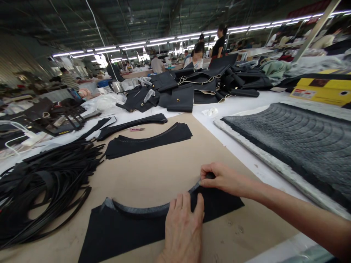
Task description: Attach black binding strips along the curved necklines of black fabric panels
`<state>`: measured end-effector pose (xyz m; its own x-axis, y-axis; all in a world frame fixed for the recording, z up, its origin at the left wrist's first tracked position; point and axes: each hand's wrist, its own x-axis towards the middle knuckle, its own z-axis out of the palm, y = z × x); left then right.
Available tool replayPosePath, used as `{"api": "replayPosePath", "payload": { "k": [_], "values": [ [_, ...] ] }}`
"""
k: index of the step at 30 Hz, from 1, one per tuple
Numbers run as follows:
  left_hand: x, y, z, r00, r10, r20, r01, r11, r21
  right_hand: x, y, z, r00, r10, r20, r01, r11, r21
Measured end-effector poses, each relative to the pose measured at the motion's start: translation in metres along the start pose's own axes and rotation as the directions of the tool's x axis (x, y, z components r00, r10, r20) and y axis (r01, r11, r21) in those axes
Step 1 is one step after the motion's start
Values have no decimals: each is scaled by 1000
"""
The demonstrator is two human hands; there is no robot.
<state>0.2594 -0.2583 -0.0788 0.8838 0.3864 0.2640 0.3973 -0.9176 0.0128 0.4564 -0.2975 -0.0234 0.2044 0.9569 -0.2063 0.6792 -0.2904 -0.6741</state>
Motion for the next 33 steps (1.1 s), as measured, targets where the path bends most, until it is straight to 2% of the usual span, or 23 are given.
{"api": "replayPosePath", "payload": {
  "k": [5, 14, 22, 27, 30, 32, 33],
  "values": [
    [-2, 2, 3, 1000, 8, -8, -8, 1000, 2, 3, -19, -6, 997, 7, 72, -10, 999, 43],
    [-4, 0, 2, 999, 38, 10, -38, 999, 6, 8, 9, -4, 996, 82, 27, -78, 987, -142],
    [-3, 7, 10, 992, -3, -125, 12, 997, 77, 13, 10, 1, 997, 68, 28, -58, 963, -264],
    [-2, 5, 9, 988, 1, -152, 5, 999, 41, 14, 13, 2, 997, 77, 17, -69, 952, -297],
    [-3, 7, 18, 972, -51, -230, 60, 998, 32, 7, 18, 7, 999, 38, 6, -35, 953, -302],
    [-3, 14, 34, 934, -79, -349, 104, 993, 52, 5, 24, 14, 999, 0, -45, -14, 948, -317],
    [-2, 18, 46, 894, -56, -445, 102, 992, 79, 9, 27, 18, 995, -32, -99, -2, 947, -321]
  ]
}}
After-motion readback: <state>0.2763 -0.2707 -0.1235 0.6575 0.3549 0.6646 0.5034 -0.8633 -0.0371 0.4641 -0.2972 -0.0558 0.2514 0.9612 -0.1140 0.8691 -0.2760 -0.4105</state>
